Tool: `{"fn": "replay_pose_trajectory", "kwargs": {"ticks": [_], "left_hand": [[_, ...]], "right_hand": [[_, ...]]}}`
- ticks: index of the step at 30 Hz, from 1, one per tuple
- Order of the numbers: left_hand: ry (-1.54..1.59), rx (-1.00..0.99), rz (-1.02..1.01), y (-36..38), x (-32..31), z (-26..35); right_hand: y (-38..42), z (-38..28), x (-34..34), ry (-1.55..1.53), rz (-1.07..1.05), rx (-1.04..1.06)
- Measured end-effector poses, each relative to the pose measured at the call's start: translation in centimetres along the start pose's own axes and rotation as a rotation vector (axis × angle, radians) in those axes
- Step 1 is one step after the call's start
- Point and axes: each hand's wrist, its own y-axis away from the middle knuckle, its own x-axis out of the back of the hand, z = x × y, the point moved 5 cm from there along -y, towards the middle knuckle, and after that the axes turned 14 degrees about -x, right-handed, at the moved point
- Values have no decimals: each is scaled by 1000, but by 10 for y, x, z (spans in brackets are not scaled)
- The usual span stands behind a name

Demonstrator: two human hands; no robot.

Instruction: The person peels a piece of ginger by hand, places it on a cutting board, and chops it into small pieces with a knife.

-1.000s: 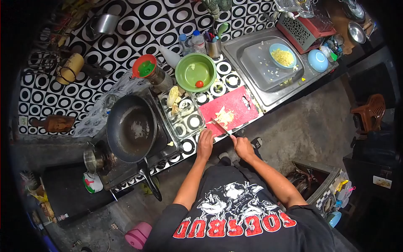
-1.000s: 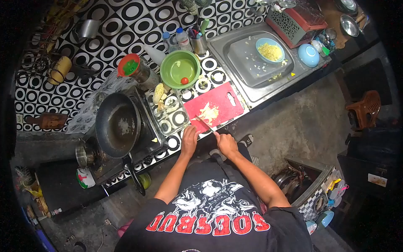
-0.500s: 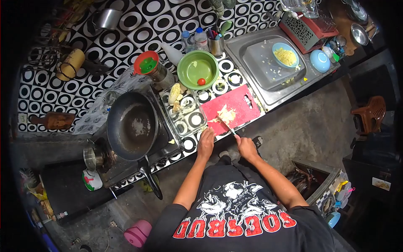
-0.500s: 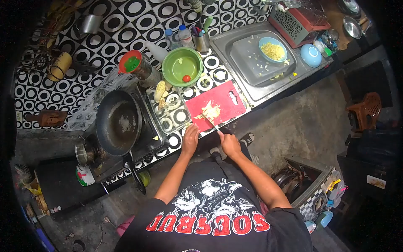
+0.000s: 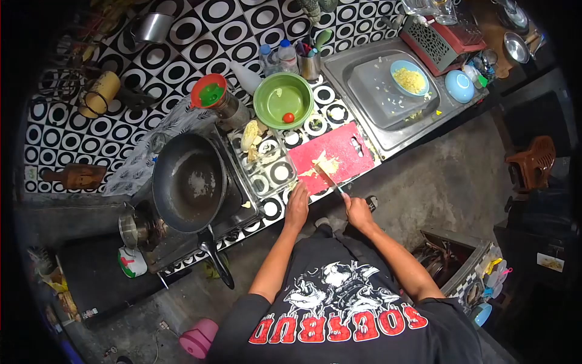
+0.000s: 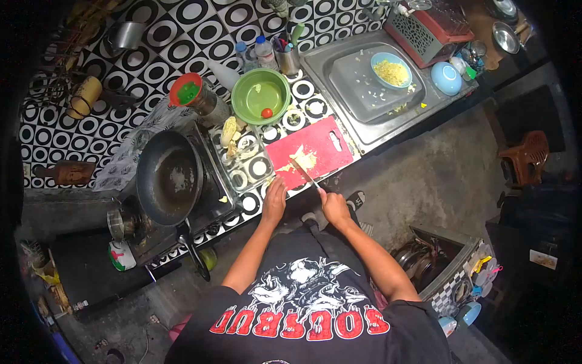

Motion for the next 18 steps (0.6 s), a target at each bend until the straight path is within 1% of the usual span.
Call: {"fn": "replay_pose_trajectory", "kwargs": {"ticks": [2,4,5,7,11,13,14,16,17,18], "left_hand": [[14,3,-8,-7,1,-1],[43,-12,-58,-4,1,0],[44,-14,-57,-5,1,1],[40,-18,-50,-6,0,1],[35,-3,-66,-14,2,0],[56,18,-73,-11,3,1],[49,17,-58,-12,3,2],[45,23,-45,-12,2,4],[38,26,-29,-14,2,3],[35,24,-23,-19,1,1]], "right_hand": [[-6,2,-1,48,-24,-27],[3,-12,11,2,44,59],[3,-12,11,2,46,58],[1,-4,7,66,76,-23],[-6,0,7,80,83,-4],[4,-6,15,-73,40,-22],[-2,-1,11,-72,43,-19],[-7,13,-2,39,-33,-104],[-7,19,-5,37,-29,-105],[-4,8,5,12,37,-47]]}}
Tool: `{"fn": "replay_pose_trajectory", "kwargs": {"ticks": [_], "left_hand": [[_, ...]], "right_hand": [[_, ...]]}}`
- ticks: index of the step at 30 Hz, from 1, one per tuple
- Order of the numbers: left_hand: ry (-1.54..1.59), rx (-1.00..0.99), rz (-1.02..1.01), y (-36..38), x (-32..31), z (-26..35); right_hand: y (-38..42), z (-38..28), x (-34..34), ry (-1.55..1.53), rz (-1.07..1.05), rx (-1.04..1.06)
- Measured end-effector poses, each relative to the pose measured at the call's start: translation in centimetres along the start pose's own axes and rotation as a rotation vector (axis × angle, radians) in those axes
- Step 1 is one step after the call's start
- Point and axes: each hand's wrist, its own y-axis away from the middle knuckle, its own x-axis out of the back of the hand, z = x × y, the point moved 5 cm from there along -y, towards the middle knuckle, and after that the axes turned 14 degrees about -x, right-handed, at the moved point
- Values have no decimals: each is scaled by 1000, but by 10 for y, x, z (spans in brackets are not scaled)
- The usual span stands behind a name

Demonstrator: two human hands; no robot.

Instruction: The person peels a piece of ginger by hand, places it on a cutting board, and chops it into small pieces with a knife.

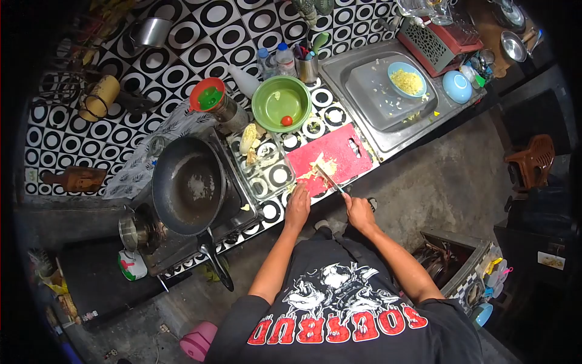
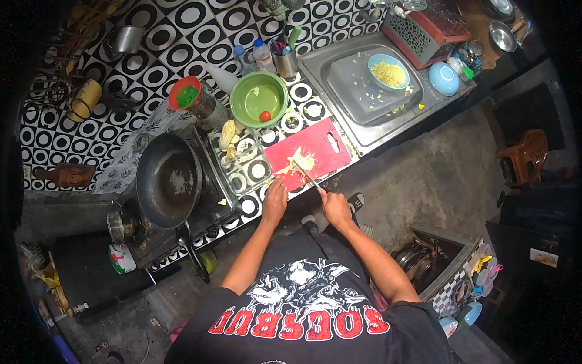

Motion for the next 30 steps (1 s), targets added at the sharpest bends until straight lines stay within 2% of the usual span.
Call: {"fn": "replay_pose_trajectory", "kwargs": {"ticks": [2,4,8,11,13,16,20,24,27,30], "left_hand": [[14,23,-11,4,0,1],[4,15,-15,1,1,3],[-19,7,-44,0,0,3],[-24,-6,-9,1,0,4],[-19,3,-19,1,1,4],[-19,8,-15,-5,0,2],[-15,16,-10,-1,-1,4],[-37,35,-50,2,-5,1],[-20,47,-48,2,-6,1],[-10,25,-10,-1,-2,4]], "right_hand": [[9,-6,7,-26,56,45],[3,-2,5,44,-5,-57],[1,-10,11,73,-26,-48],[5,-12,18,-73,49,-7],[0,0,7,35,-49,-93],[2,-11,17,-6,14,-17],[-2,1,6,62,-4,-105],[-3,-2,12,59,-11,-64],[-2,-4,19,-70,13,-17],[-4,-1,16,44,-9,-53]]}}
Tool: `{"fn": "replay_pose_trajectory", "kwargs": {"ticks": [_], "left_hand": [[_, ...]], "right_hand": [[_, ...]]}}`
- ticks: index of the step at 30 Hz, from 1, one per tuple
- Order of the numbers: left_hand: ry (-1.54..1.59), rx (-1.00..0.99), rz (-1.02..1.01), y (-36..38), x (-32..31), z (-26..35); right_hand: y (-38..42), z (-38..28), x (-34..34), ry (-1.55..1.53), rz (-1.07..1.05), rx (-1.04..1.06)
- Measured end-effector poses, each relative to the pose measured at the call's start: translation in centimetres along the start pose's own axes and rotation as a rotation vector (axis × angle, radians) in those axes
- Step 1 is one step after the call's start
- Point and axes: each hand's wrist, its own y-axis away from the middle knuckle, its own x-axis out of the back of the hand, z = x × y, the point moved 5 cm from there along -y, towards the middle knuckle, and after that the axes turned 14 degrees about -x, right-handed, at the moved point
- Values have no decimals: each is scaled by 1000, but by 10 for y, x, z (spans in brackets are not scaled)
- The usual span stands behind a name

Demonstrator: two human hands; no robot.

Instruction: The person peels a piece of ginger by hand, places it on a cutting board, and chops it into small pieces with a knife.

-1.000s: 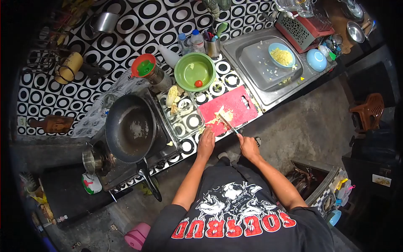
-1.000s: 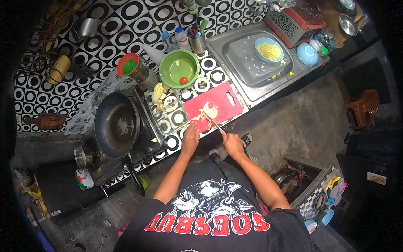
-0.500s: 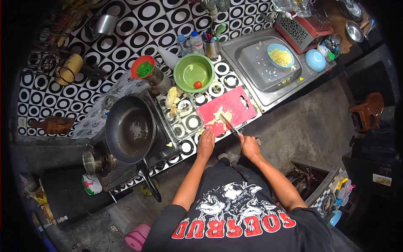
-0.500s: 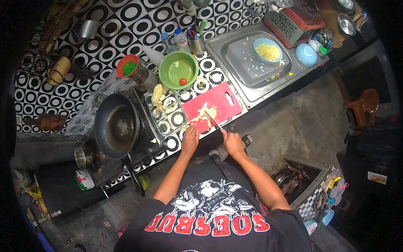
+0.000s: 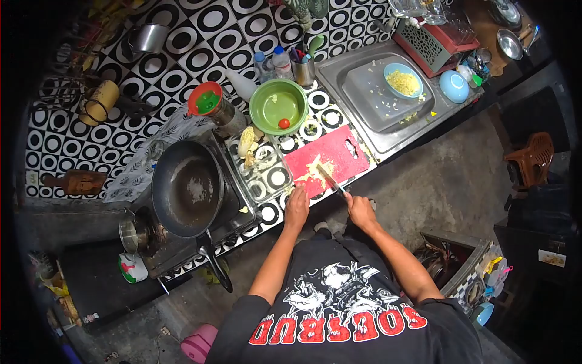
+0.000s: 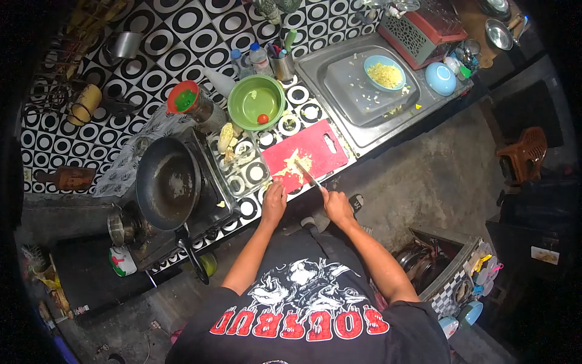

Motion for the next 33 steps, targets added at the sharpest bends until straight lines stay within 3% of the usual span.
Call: {"fn": "replay_pose_trajectory", "kwargs": {"ticks": [2,5,7,19,21,26,33], "left_hand": [[1,-11,22,2,2,2],[-6,-9,52,-2,1,1],[9,28,-2,1,-2,-1],[-32,29,-11,-8,-3,1],[-25,44,-15,-21,2,8],[-63,10,22,-31,3,15],[-95,-4,29,-26,-4,12]], "right_hand": [[6,-6,10,-121,-15,40],[3,7,-2,-66,24,126],[5,10,-5,-40,-80,44],[-12,-2,6,-71,-25,112],[-27,-10,22,-88,63,112],[-35,-62,60,180,178,240],[-10,-43,59,298,232,380]]}}
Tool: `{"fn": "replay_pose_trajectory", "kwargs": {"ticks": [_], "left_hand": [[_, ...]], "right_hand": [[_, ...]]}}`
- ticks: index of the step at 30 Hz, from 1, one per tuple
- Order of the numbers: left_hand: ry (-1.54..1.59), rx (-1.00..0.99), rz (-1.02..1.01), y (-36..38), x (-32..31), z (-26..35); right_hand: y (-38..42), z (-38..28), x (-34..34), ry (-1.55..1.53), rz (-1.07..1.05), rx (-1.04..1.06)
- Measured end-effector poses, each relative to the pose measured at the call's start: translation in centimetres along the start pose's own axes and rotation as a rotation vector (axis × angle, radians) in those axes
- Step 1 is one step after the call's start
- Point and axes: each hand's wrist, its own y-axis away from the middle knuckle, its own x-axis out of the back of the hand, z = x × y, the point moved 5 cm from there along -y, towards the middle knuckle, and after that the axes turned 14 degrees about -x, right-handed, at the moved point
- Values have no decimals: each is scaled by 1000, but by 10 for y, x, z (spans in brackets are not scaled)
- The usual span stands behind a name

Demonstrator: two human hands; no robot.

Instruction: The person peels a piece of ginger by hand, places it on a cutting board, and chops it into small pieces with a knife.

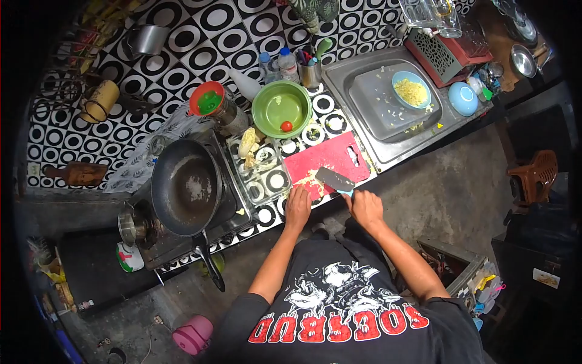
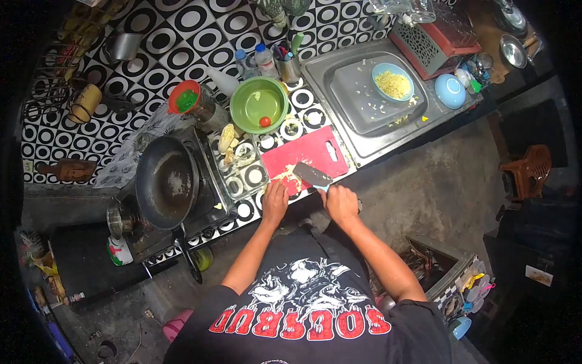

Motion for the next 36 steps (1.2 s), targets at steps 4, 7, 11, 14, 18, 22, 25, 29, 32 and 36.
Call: {"fn": "replay_pose_trajectory", "kwargs": {"ticks": [4,7,11,14,18,22,25,29,32,36], "left_hand": [[-23,-8,10,2,-1,0],[25,-2,1,6,-2,-3],[23,-19,8,9,-1,-6],[-2,-56,32,13,0,-7],[23,-29,14,18,-1,-8],[140,116,21,24,2,-12],[-15,41,41,27,9,-11],[-14,-7,27,33,8,-14],[-72,-52,51,37,8,-14],[-97,-46,29,40,8,-12]], "right_hand": [[7,9,8,-62,-150,-193],[10,23,-17,-270,-252,-193],[18,34,-25,-206,-401,-159],[16,35,-19,-21,-367,-83],[-2,40,-15,-50,-337,-150],[0,37,-19,-101,-383,-107],[2,39,-27,-91,-413,-117],[4,40,-37,-137,-348,-190],[11,25,-51,-112,-404,-129],[9,-2,-52,-82,-389,-74]]}}
